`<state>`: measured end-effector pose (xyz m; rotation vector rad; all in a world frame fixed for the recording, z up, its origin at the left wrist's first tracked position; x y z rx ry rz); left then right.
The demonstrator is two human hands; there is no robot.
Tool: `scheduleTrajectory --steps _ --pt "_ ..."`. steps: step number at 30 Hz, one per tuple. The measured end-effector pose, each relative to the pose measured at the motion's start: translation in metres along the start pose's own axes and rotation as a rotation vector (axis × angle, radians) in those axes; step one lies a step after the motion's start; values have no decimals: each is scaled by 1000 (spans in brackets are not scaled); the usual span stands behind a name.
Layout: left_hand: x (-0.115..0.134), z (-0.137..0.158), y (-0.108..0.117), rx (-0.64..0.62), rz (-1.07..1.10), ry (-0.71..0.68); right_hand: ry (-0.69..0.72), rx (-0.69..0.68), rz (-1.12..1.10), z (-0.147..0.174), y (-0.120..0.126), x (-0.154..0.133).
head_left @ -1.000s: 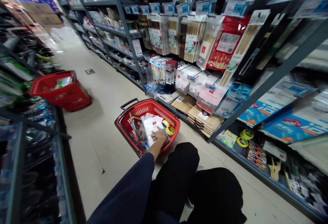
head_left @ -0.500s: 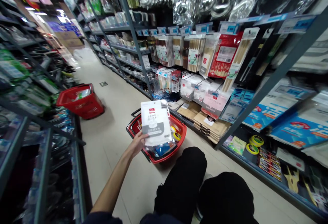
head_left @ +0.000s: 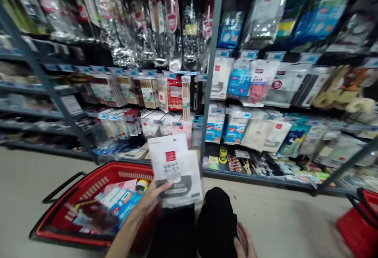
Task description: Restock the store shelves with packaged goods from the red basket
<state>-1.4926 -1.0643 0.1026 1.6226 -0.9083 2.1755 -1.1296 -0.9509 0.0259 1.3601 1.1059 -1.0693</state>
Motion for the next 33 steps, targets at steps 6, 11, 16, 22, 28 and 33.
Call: scheduleTrajectory --steps 6,11,16,22,28,33 --pt "6 15 -95 -338 -95 -78 251 -247 -432 -64 -29 -123" --pt "13 26 -122 -479 -130 -108 254 -372 -557 -85 -60 -192" --pt "33 12 -133 -381 -118 -228 269 -396 -618 -99 -77 -193" --pt "69 1 -153 -398 -161 -456 341 -383 -612 -127 -78 -198" --pt "101 -25 -177 -369 -192 -558 361 -416 -565 -163 -87 -220" --pt "74 -64 -187 -259 -204 -602 291 -324 -619 -174 -112 -183"
Point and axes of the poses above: each hand's wrist, its own z-axis away from the middle knuckle, its own y-axis out of the back of the hand, x = y × z, the point moved 3 cm from there along -z, towards the middle knuckle, and after that the axes turned 11 degrees about x, right-handed, at the moved point
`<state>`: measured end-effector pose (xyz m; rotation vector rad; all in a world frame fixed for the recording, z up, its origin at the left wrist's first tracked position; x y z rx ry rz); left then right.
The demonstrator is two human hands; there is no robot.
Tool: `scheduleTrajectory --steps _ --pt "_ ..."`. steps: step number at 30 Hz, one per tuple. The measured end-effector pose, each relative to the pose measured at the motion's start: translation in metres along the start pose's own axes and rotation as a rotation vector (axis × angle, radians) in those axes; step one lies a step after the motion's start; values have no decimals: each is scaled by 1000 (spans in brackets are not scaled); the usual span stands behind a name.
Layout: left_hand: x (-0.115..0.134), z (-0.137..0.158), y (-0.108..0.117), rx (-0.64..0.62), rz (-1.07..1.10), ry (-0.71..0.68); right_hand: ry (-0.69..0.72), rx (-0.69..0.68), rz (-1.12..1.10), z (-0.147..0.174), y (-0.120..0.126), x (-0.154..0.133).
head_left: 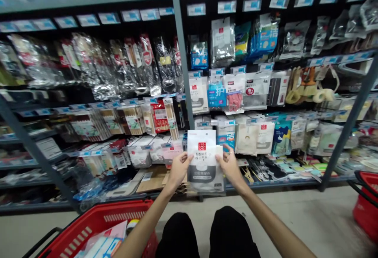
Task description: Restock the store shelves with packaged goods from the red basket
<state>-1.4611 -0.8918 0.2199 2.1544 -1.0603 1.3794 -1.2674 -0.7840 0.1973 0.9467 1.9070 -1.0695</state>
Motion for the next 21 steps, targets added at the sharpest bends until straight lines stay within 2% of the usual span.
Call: scheduleTrajectory --steps 2,5,8,10,13,18,21 --pt "-45 11 1 88 -20 25 21 42 93 17 7 41" --pt "-123 38 7 209 -23 185 -26 61 225 40 17 106" --pt "-179 57 13 265 52 310 -74 24 290 42 22 146" --pt "-198 61 14 250 104 386 10 -14 378 34 24 153" --pt "-213 58 13 201 137 451 116 -51 526 23 29 158" --pt "-240 47 4 179 150 435 106 21 680 11 42 182" --pt "-259 41 -2 181 135 487 116 87 747 7 43 194"
Point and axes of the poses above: each hand's wrist, its own z-axis away from the middle knuckle, its own y-axis out of the back of the hand, x = y × z, the point moved 3 cm from there along -z, towards the middle knuckle, and after that the axes turned 11 degrees about x, right-handed, at the moved point
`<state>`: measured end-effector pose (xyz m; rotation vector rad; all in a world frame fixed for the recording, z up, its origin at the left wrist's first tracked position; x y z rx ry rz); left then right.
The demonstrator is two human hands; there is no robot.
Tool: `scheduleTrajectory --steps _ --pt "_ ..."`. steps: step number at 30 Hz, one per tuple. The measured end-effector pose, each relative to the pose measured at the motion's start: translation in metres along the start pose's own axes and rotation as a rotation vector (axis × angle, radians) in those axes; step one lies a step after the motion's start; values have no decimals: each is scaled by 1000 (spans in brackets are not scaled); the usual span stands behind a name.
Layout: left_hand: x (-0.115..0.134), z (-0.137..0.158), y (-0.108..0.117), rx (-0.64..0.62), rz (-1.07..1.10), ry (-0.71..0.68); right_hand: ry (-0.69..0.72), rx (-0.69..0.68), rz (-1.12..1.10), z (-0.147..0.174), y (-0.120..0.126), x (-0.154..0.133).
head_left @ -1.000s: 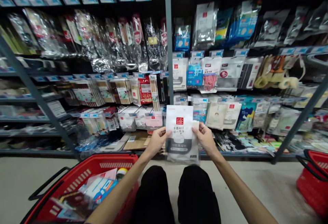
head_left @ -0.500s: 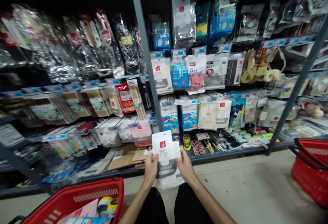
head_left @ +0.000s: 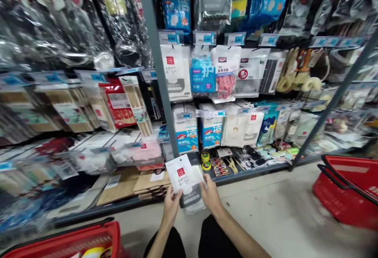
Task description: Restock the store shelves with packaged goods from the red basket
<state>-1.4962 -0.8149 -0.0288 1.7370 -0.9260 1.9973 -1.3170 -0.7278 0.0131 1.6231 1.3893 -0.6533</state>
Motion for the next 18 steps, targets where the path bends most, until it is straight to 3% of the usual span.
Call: scheduleTrajectory --steps 5,9,15,18 --pt "-16 -12 -8 12 -17 70 -17 109 24 -3 -9 2" --pt "-21 -17 -12 99 -50 53 -59 190 -4 -6 -20 7" --pt "-32 -16 -3 261 -141 -76 -123 239 -165 -1 -43 17" --pt "-33 -10 -1 305 -219 -191 -133 310 -212 1 -41 16"
Point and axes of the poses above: each hand's wrist, its own z-axis away from the middle knuckle, its own y-axis out of the back of the hand, x = y × z, the point moved 3 cm from there along -z, towards the middle knuckle, and after that the axes turned 11 degrees about x, right-handed, at the moved point
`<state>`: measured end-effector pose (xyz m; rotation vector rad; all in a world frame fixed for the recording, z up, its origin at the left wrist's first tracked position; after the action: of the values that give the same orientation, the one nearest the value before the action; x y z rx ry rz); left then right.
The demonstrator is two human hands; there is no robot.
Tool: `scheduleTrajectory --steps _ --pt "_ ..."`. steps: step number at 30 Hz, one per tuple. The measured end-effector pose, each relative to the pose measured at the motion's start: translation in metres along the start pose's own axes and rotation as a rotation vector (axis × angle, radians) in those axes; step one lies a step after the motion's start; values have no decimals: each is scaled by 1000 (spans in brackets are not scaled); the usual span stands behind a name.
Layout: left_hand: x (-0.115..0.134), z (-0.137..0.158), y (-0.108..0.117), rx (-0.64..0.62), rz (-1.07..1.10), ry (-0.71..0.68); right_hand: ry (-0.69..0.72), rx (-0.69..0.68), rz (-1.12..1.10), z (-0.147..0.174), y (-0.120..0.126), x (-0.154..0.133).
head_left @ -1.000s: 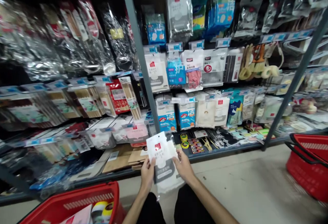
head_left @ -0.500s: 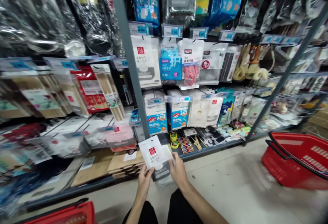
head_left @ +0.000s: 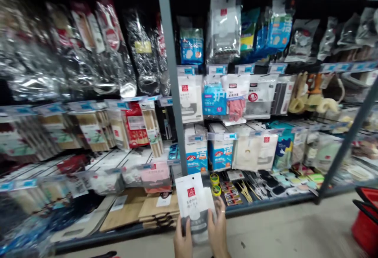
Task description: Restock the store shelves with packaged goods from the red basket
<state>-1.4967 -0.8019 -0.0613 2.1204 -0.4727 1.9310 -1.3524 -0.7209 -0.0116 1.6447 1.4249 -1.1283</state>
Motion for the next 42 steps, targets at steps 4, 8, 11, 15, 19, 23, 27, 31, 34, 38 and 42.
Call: scheduleTrajectory --steps 4,8,11,15,19,23,27,31,34,38,42 --pt "71 -5 -15 10 58 -225 281 2 33 -37 6 -55" --pt "240 -41 -56 -64 34 -621 535 16 42 -133 -9 -171" --pt "358 -81 -92 -159 23 -813 613 78 75 -216 -36 -254" --pt "433 -129 -127 -173 -53 -833 699 51 157 -288 -76 -320" --pt "449 -142 -137 -141 -78 -930 750 46 224 -309 -95 -343" --pt "454 -138 -136 -108 -73 -994 782 95 214 -313 -98 -347" --pt "455 -139 -145 -90 -91 -988 808 72 256 -323 -106 -347" --pt "452 -140 -161 -118 -185 -1008 862 22 321 -337 -115 -350" --pt "449 -138 -168 -114 -249 -1011 906 36 322 -344 -116 -353" --pt "446 -137 -172 -100 -248 -973 949 33 325 -351 -116 -356" --pt "446 -144 -182 -39 -198 -911 963 -22 360 -357 -120 -361"
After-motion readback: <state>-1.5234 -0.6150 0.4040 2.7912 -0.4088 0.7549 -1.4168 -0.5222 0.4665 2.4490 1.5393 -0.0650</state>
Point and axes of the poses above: each hand's wrist, its own z-axis away from the middle knuckle, its own y-axis out of the back of the hand, x = y × z, the point moved 3 cm from there along -z, towards the middle knuckle, and after that the axes turned 11 degrees about x, right-handed, at the moved point
